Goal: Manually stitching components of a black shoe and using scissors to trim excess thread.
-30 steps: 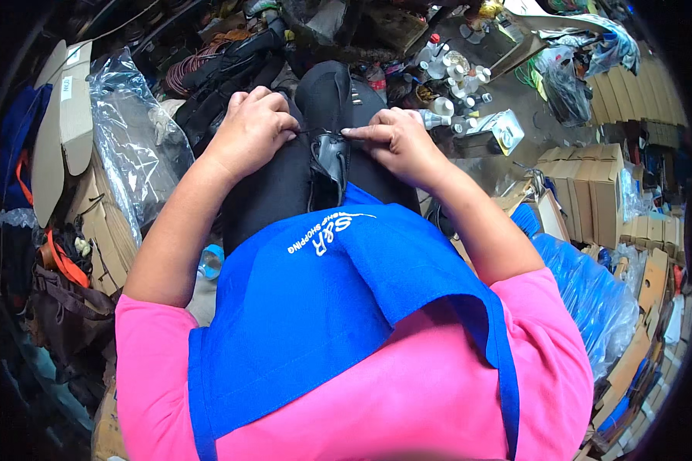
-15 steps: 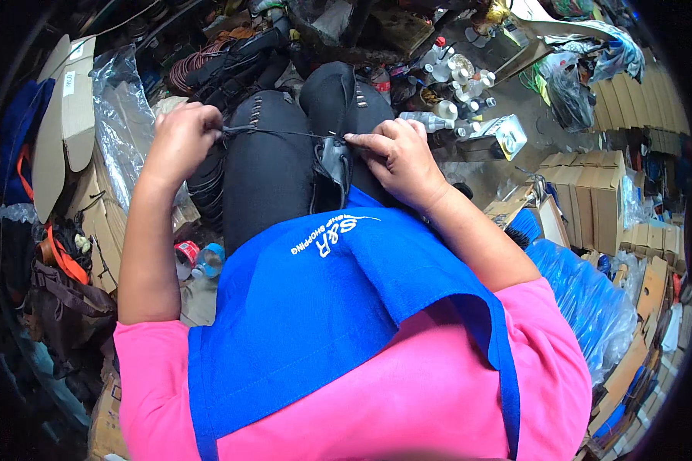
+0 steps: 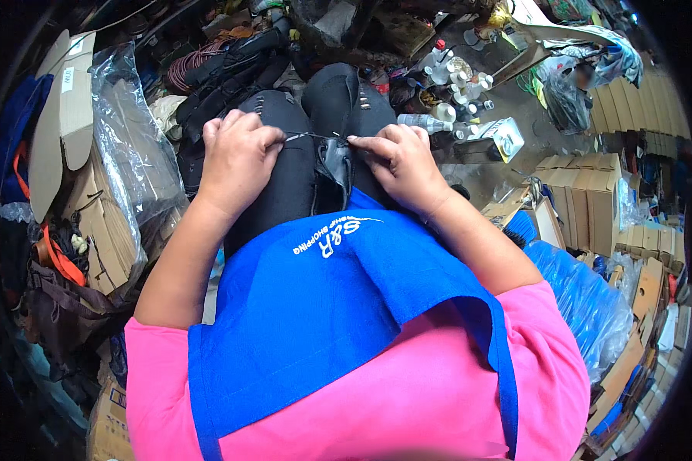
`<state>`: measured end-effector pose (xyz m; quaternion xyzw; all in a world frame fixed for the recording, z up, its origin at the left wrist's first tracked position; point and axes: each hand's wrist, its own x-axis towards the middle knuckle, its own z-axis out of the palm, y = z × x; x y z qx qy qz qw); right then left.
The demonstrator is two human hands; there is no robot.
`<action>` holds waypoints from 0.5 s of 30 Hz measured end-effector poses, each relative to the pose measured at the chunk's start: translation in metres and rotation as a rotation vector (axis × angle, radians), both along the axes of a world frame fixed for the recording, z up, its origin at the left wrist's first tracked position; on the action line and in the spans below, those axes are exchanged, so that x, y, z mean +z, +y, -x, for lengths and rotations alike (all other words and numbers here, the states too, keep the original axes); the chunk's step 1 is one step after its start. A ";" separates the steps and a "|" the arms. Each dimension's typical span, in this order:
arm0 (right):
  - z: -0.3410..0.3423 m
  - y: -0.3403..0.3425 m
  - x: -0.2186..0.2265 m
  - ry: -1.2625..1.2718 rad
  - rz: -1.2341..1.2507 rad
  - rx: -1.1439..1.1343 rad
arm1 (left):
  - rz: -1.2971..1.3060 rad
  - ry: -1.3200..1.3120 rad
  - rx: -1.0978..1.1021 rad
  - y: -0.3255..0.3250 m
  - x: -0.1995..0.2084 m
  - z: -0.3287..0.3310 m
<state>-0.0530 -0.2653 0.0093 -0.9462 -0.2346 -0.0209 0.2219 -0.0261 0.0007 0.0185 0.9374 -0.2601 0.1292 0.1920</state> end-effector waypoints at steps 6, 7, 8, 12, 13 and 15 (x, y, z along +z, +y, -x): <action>-0.027 -0.018 -0.002 0.274 -0.166 0.060 | 0.281 0.256 -0.176 -0.013 -0.019 -0.026; -0.030 -0.018 0.000 0.307 -0.195 0.093 | 0.265 0.263 -0.197 -0.013 -0.022 -0.027; -0.032 -0.018 0.002 0.369 -0.225 0.094 | 0.266 0.265 -0.195 -0.013 -0.023 -0.027; -0.037 -0.019 0.002 0.384 -0.206 0.100 | 0.216 0.292 -0.195 -0.015 -0.023 -0.029; -0.038 -0.019 0.001 0.396 -0.218 0.102 | 0.220 0.301 -0.199 -0.015 -0.024 -0.030; -0.040 -0.019 0.001 0.410 -0.231 0.105 | 0.216 0.298 -0.199 -0.015 -0.025 -0.031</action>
